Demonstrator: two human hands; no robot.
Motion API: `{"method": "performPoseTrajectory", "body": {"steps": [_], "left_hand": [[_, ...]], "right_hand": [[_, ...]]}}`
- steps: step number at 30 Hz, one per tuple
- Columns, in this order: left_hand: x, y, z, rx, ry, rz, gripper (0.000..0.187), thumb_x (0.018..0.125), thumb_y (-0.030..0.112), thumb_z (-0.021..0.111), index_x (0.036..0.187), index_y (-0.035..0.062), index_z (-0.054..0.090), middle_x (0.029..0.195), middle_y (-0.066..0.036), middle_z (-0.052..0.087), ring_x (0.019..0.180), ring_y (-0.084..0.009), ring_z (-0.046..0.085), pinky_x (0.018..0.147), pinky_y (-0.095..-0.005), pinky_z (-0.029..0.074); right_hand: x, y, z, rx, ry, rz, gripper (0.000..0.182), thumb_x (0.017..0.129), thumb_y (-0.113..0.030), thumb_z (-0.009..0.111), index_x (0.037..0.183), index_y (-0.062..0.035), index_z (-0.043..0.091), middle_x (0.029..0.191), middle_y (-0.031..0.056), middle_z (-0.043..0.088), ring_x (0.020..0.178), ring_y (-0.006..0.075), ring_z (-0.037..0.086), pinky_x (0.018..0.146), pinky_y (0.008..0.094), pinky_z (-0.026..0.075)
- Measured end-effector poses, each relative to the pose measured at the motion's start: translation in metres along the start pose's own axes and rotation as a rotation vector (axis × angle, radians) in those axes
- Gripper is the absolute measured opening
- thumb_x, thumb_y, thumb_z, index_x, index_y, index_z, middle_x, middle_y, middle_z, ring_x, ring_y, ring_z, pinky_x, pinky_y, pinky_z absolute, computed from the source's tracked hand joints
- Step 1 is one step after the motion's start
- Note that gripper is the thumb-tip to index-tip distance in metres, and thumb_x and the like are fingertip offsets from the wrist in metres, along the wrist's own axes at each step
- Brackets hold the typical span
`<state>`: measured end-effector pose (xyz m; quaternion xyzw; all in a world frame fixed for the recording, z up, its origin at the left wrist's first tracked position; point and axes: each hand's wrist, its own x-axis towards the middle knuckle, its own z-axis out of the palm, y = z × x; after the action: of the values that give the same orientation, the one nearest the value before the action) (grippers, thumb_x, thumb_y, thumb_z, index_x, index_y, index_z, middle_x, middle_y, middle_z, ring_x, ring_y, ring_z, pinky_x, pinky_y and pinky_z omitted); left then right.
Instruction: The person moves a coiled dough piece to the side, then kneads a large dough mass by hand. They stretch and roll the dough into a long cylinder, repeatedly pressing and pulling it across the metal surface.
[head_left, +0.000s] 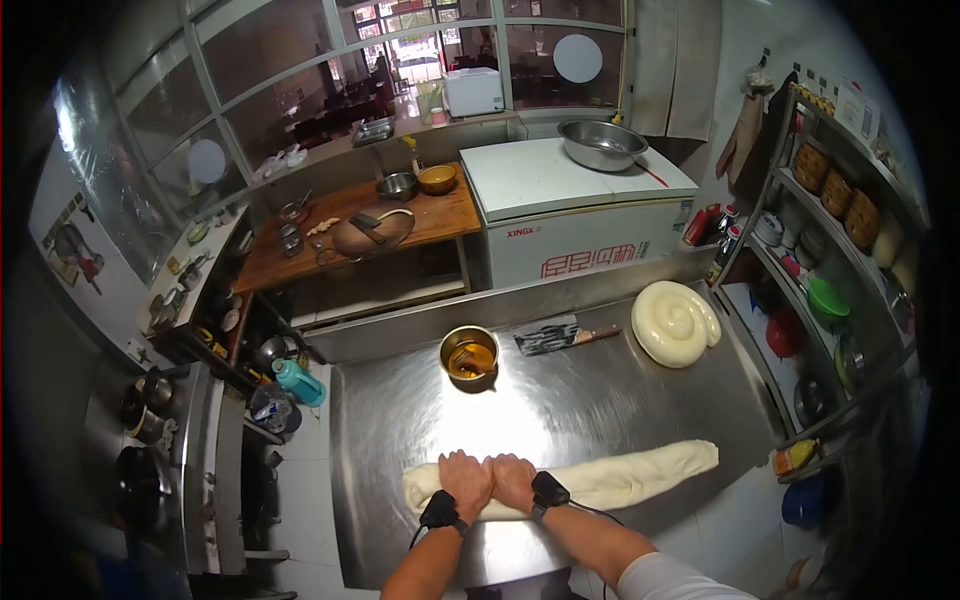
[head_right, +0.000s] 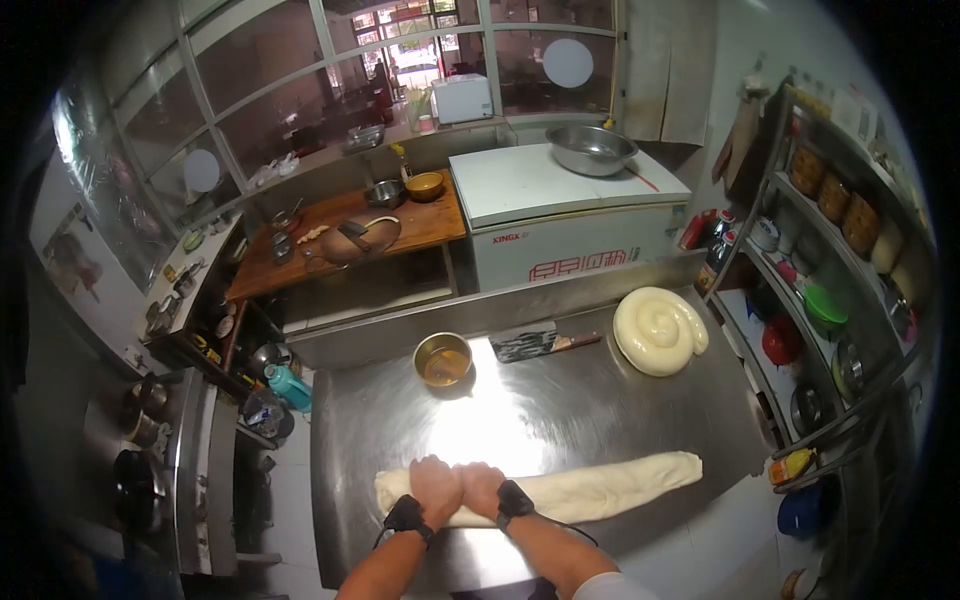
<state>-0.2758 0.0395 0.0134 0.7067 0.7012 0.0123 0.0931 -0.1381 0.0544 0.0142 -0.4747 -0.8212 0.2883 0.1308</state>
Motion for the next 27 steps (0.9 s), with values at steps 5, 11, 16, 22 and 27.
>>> {"method": "performPoseTrajectory", "body": {"steps": [5, 11, 16, 22, 27], "left_hand": [[-0.099, -0.020, -0.025, -0.091, 0.391, 0.345, 0.034, 0.090, 0.023, 0.058, 0.095, -0.0050, 0.076, 0.114, -0.025, 0.070, 0.122, -0.0420, 0.061, 0.116, -0.0588, 0.033], [-0.158, -0.023, 0.019, -0.254, 0.471, 0.172, 0.020, 0.092, 0.021, 0.058, 0.092, 0.0047, 0.069, 0.097, -0.015, 0.069, 0.098, -0.0356, 0.063, 0.095, -0.0552, 0.044], [-0.061, -0.048, 0.004, -0.154, 0.305, 0.137, 0.020, 0.092, 0.020, 0.060, 0.073, 0.0130, 0.061, 0.083, -0.011, 0.068, 0.084, -0.0296, 0.064, 0.081, -0.0490, 0.044], [0.016, -0.060, 0.016, -0.109, 0.261, 0.143, 0.025, 0.094, 0.029, 0.061, 0.073, 0.0140, 0.061, 0.057, -0.008, 0.064, 0.055, -0.0298, 0.064, 0.061, -0.0447, 0.047], [0.021, -0.049, 0.001, -0.112, 0.131, 0.048, 0.030, 0.097, 0.032, 0.059, 0.077, 0.0105, 0.064, 0.067, -0.013, 0.069, 0.070, -0.0322, 0.068, 0.071, -0.0471, 0.049]], "right_hand": [[-0.088, -0.065, -0.015, -0.113, -0.024, -0.191, 0.047, 0.084, -0.034, 0.072, 0.121, -0.0058, 0.064, 0.114, 0.0141, 0.069, 0.112, 0.0323, 0.065, 0.099, 0.0500, 0.047], [-0.097, -0.067, 0.047, -0.183, 0.160, -0.325, 0.036, 0.094, -0.028, 0.058, 0.123, -0.0076, 0.064, 0.115, 0.0102, 0.067, 0.114, 0.0292, 0.062, 0.098, 0.0516, 0.045], [-0.020, -0.057, 0.037, -0.272, -0.068, -0.074, 0.018, 0.095, -0.023, 0.054, 0.097, -0.0103, 0.067, 0.096, 0.0071, 0.067, 0.096, 0.0286, 0.065, 0.083, 0.0490, 0.048], [0.038, -0.047, 0.010, -0.064, -0.136, 0.134, 0.026, 0.086, -0.032, 0.070, 0.093, -0.0075, 0.070, 0.093, 0.0130, 0.071, 0.094, 0.0356, 0.066, 0.080, 0.0508, 0.053], [0.043, -0.022, 0.033, -0.032, -0.052, 0.119, 0.026, 0.087, -0.032, 0.068, 0.085, -0.0066, 0.070, 0.086, 0.0170, 0.072, 0.086, 0.0401, 0.068, 0.075, 0.0535, 0.055]]}}
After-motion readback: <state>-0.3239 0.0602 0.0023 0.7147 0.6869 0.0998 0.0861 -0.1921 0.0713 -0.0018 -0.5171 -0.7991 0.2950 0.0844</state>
